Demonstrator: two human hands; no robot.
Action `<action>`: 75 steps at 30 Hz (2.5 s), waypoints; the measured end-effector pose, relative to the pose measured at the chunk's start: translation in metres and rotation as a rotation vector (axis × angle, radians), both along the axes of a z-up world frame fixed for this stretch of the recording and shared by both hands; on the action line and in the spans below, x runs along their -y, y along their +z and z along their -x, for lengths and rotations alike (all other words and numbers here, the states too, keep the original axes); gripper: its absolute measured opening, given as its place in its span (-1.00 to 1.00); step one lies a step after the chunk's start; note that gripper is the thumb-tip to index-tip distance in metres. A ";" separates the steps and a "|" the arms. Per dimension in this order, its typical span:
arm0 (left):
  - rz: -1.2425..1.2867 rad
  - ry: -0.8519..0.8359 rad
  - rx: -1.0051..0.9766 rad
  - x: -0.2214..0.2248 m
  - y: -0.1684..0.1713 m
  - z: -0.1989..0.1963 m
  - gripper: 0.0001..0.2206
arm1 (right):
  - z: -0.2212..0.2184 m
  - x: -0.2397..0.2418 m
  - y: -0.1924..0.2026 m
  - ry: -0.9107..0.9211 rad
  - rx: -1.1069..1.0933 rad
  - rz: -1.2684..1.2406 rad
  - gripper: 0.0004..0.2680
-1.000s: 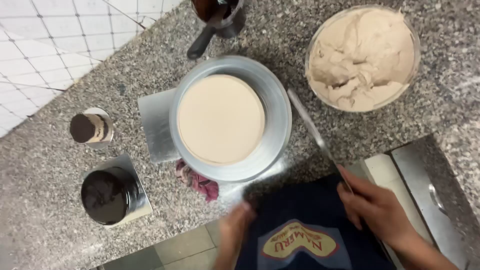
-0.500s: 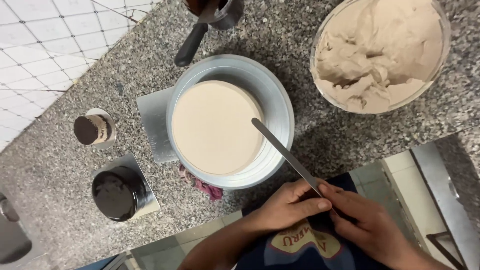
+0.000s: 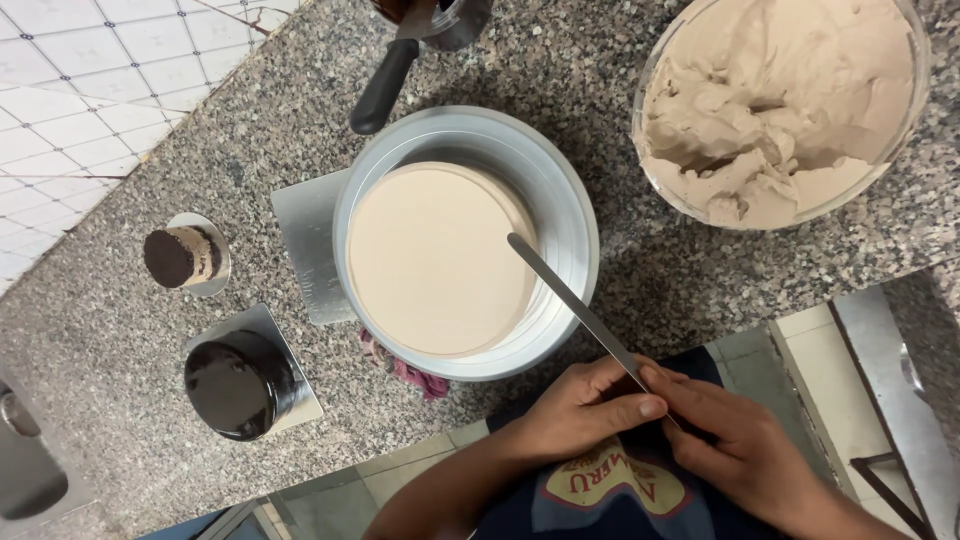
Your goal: The person uses a spatula to smooth the top of a cake on a turntable, wipes the spatula with a cloth, and pours dark glaze over the cake. They then use the spatula to spread and smooth the glaze across the top and sides while rotating the turntable.
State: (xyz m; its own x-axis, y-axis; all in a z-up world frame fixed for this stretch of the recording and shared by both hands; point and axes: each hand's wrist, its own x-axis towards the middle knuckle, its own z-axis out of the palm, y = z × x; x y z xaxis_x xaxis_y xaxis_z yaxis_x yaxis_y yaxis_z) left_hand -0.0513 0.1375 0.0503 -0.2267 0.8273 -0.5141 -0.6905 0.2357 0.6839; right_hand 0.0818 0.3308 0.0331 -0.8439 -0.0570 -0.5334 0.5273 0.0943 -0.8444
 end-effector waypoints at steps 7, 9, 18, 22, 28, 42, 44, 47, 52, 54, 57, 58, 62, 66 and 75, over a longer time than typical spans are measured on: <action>0.000 -0.003 0.006 0.001 0.005 0.004 -0.63 | 0.003 -0.001 0.003 0.008 0.057 0.030 -0.46; 0.012 0.000 0.006 0.001 0.004 0.004 -0.62 | 0.003 0.000 0.002 0.021 0.054 0.019 -0.46; -0.014 0.030 0.011 0.007 0.001 0.000 -0.65 | 0.009 -0.001 0.007 0.061 0.077 0.014 -0.46; -0.013 0.048 0.043 0.008 0.000 0.000 -0.65 | 0.010 0.000 0.008 0.046 0.114 0.038 -0.46; -0.049 0.060 0.056 0.012 -0.002 0.000 -0.65 | 0.009 0.000 0.006 0.068 0.120 0.008 -0.46; -0.116 0.114 0.036 0.019 -0.007 -0.001 -0.66 | 0.011 0.000 0.007 0.112 0.000 -0.031 -0.50; -0.128 0.120 0.031 0.020 -0.006 -0.001 -0.66 | 0.012 0.000 0.007 0.116 0.023 -0.027 -0.50; -0.117 0.114 0.020 0.021 -0.005 0.001 -0.66 | 0.013 0.001 0.009 0.116 0.028 -0.023 -0.50; -0.133 0.124 0.017 0.023 -0.006 0.001 -0.67 | 0.019 0.003 0.015 0.145 -0.035 -0.065 -0.52; -0.116 0.122 0.008 0.024 -0.007 0.000 -0.67 | 0.021 0.004 0.018 0.141 -0.065 -0.072 -0.52; -0.139 0.131 -0.020 0.026 -0.009 0.000 -0.68 | 0.024 0.004 0.021 0.168 0.021 -0.103 -0.51; -0.140 0.134 -0.014 0.026 -0.009 -0.001 -0.68 | 0.024 0.004 0.021 0.168 -0.006 -0.094 -0.51; -0.139 0.140 -0.017 0.028 -0.011 -0.002 -0.68 | 0.026 0.006 0.023 0.166 -0.089 -0.060 -0.52; -0.143 0.142 -0.018 0.029 -0.011 -0.002 -0.69 | 0.028 0.007 0.024 0.179 -0.061 -0.057 -0.52; -0.122 -0.156 -0.606 0.064 -0.008 0.005 -0.55 | -0.010 -0.013 -0.016 -0.098 0.187 0.162 -0.53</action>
